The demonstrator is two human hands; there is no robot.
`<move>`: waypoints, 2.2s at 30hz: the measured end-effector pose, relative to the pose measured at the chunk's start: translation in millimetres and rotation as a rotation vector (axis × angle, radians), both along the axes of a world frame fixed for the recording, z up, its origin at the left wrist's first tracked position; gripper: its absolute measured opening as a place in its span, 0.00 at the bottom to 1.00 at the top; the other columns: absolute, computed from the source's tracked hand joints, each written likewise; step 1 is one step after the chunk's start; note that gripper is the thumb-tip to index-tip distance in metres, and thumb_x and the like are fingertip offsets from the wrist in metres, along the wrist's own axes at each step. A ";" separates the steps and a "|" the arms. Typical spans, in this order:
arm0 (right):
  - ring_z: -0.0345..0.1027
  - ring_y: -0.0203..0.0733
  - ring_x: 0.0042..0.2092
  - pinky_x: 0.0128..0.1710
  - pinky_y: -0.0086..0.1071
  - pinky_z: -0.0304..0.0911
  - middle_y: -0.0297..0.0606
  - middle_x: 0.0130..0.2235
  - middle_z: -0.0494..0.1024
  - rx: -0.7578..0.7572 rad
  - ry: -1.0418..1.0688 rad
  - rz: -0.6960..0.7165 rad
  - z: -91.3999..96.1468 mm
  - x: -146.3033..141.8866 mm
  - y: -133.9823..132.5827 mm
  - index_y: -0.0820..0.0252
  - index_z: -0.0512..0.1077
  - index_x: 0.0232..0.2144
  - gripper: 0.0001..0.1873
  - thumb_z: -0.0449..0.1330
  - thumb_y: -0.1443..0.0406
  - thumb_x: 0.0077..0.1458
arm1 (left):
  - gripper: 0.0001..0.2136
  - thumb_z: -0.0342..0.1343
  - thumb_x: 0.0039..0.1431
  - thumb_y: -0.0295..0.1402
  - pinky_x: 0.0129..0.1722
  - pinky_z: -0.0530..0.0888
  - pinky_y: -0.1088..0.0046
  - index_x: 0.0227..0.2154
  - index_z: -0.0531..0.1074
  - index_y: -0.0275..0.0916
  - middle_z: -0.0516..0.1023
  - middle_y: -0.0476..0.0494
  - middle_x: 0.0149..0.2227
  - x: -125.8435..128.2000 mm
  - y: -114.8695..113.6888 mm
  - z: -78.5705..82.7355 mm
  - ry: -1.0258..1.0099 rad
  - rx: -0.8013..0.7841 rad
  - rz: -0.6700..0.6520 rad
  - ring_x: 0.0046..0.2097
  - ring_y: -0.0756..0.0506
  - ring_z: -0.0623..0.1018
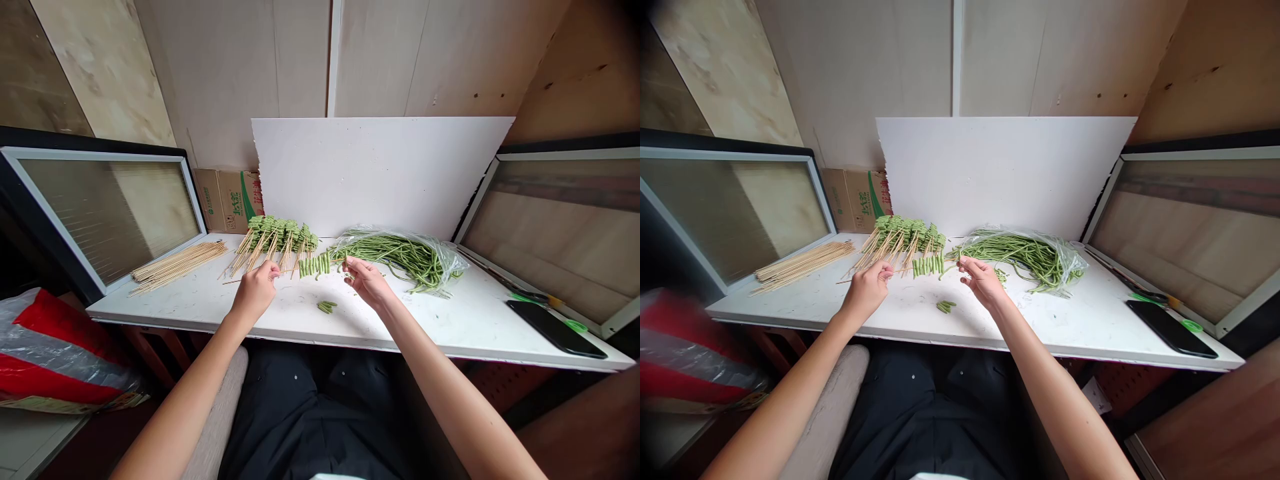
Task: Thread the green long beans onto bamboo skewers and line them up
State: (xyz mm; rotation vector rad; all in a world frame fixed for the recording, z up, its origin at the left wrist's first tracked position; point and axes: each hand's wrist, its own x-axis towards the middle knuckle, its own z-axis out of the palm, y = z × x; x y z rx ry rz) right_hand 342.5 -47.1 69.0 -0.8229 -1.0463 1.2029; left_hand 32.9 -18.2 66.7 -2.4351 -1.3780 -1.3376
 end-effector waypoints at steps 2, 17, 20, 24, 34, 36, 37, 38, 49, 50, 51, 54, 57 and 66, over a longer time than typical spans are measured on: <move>0.64 0.39 0.38 0.37 0.34 0.60 0.34 0.34 0.74 0.009 -0.008 -0.016 0.6 -1.3 -0.7 0.52 0.80 0.31 0.18 0.78 0.49 0.48 | 0.15 0.50 0.57 0.15 0.39 0.79 0.69 0.37 0.74 0.43 0.86 0.44 0.36 -0.3 0.5 -1.0 0.002 -0.009 0.007 0.41 0.40 0.87; 0.66 0.42 0.40 0.35 0.34 0.61 0.38 0.36 0.77 0.009 -0.048 -0.137 -3.0 -12.0 -2.0 0.54 0.82 0.30 0.20 0.80 0.48 0.42 | 0.17 0.49 0.54 0.14 0.40 0.79 0.69 0.37 0.74 0.43 0.87 0.44 0.38 -3.0 1.5 -1.8 0.030 -0.006 0.026 0.43 0.39 0.87; 0.68 0.43 0.41 0.35 0.35 0.62 0.39 0.37 0.79 0.018 -0.071 -0.151 -5.2 -13.0 -1.3 0.53 0.82 0.30 0.21 0.78 0.47 0.43 | 0.17 0.49 0.55 0.15 0.40 0.79 0.69 0.37 0.74 0.43 0.87 0.44 0.37 -3.2 1.9 -1.5 0.027 -0.020 0.022 0.42 0.39 0.87; 0.69 0.44 0.42 0.34 0.35 0.62 0.40 0.38 0.80 0.028 -0.081 -0.159 -6.8 -13.3 -0.1 0.53 0.83 0.31 0.21 0.78 0.47 0.44 | 0.16 0.49 0.55 0.16 0.39 0.79 0.70 0.37 0.75 0.43 0.87 0.44 0.37 -3.5 2.7 -1.7 0.014 -0.040 0.004 0.43 0.40 0.87; 0.66 0.40 0.36 0.32 0.36 0.61 0.39 0.35 0.78 0.036 -0.099 -0.170 -5.4 -18.3 -2.7 0.55 0.84 0.30 0.20 0.79 0.48 0.43 | 0.17 0.49 0.55 0.16 0.38 0.78 0.71 0.37 0.76 0.43 0.86 0.44 0.37 -6.3 1.5 2.0 0.049 -0.053 -0.004 0.42 0.40 0.86; 0.66 0.41 0.37 0.32 0.36 0.61 0.40 0.35 0.78 0.036 -0.099 -0.181 -6.7 -19.5 -2.4 0.55 0.85 0.30 0.20 0.79 0.48 0.43 | 0.17 0.49 0.55 0.16 0.38 0.78 0.70 0.37 0.76 0.43 0.86 0.44 0.37 -6.0 1.7 1.8 0.051 -0.048 -0.004 0.42 0.40 0.86; 0.66 0.42 0.37 0.32 0.36 0.61 0.40 0.35 0.79 0.037 -0.103 -0.186 -7.4 -20.0 -2.2 0.55 0.85 0.30 0.20 0.79 0.48 0.43 | 0.17 0.49 0.55 0.16 0.39 0.78 0.70 0.37 0.76 0.43 0.86 0.44 0.37 -6.0 1.9 1.8 0.051 -0.047 -0.004 0.42 0.40 0.86; 0.67 0.42 0.37 0.32 0.36 0.61 0.40 0.36 0.80 0.038 -0.109 -0.190 -7.9 -20.4 -2.0 0.55 0.85 0.31 0.20 0.79 0.48 0.43 | 0.16 0.49 0.55 0.16 0.39 0.78 0.70 0.37 0.76 0.43 0.86 0.44 0.37 -6.1 2.0 1.8 0.052 -0.048 -0.006 0.42 0.40 0.86; 0.69 0.44 0.38 0.31 0.37 0.61 0.43 0.38 0.81 0.053 -0.147 -0.183 -9.6 -29.9 -4.7 0.56 0.82 0.24 0.21 0.79 0.47 0.42 | 0.15 0.50 0.57 0.16 0.38 0.78 0.71 0.37 0.75 0.43 0.86 0.45 0.36 0.7 0.0 -1.4 0.028 -0.066 -0.043 0.42 0.41 0.86; 0.69 0.43 0.38 0.31 0.37 0.62 0.43 0.39 0.81 0.051 -0.143 -0.176 -10.2 -31.5 -5.0 0.56 0.81 0.23 0.21 0.79 0.47 0.42 | 0.15 0.50 0.57 0.16 0.38 0.78 0.71 0.36 0.74 0.43 0.86 0.45 0.36 1.3 0.1 -1.6 0.023 -0.063 -0.042 0.41 0.41 0.86; 0.69 0.43 0.38 0.31 0.36 0.62 0.43 0.40 0.82 0.046 -0.136 -0.167 -10.6 -32.8 -5.2 0.56 0.81 0.23 0.21 0.79 0.48 0.42 | 0.15 0.50 0.57 0.16 0.38 0.78 0.71 0.36 0.74 0.43 0.86 0.45 0.35 1.6 0.2 -1.4 0.016 -0.059 -0.037 0.41 0.41 0.86; 0.70 0.43 0.40 0.32 0.35 0.63 0.44 0.46 0.83 0.023 -0.123 -0.126 -9.9 -31.8 -4.9 0.55 0.84 0.28 0.20 0.80 0.48 0.41 | 0.14 0.50 0.57 0.16 0.39 0.78 0.71 0.36 0.74 0.43 0.85 0.44 0.35 0.1 1.1 1.2 0.000 -0.047 -0.025 0.42 0.41 0.86; 0.73 0.47 0.45 0.34 0.36 0.66 0.44 0.53 0.84 0.052 -0.181 -0.076 -8.4 -21.1 -2.2 0.52 0.87 0.37 0.22 0.79 0.48 0.44 | 0.12 0.50 0.60 0.19 0.40 0.77 0.69 0.37 0.74 0.42 0.85 0.43 0.35 -3.7 2.2 5.0 -0.010 -0.031 0.000 0.40 0.40 0.86; 0.76 0.54 0.38 0.40 0.44 0.68 0.46 0.37 0.87 0.169 -1.048 -0.054 -31.2 8.9 10.7 0.50 0.88 0.31 0.10 0.76 0.53 0.50 | 0.11 0.50 0.59 0.21 0.39 0.77 0.69 0.37 0.74 0.43 0.86 0.43 0.35 -11.2 9.6 2.3 -0.010 -0.042 0.039 0.39 0.41 0.85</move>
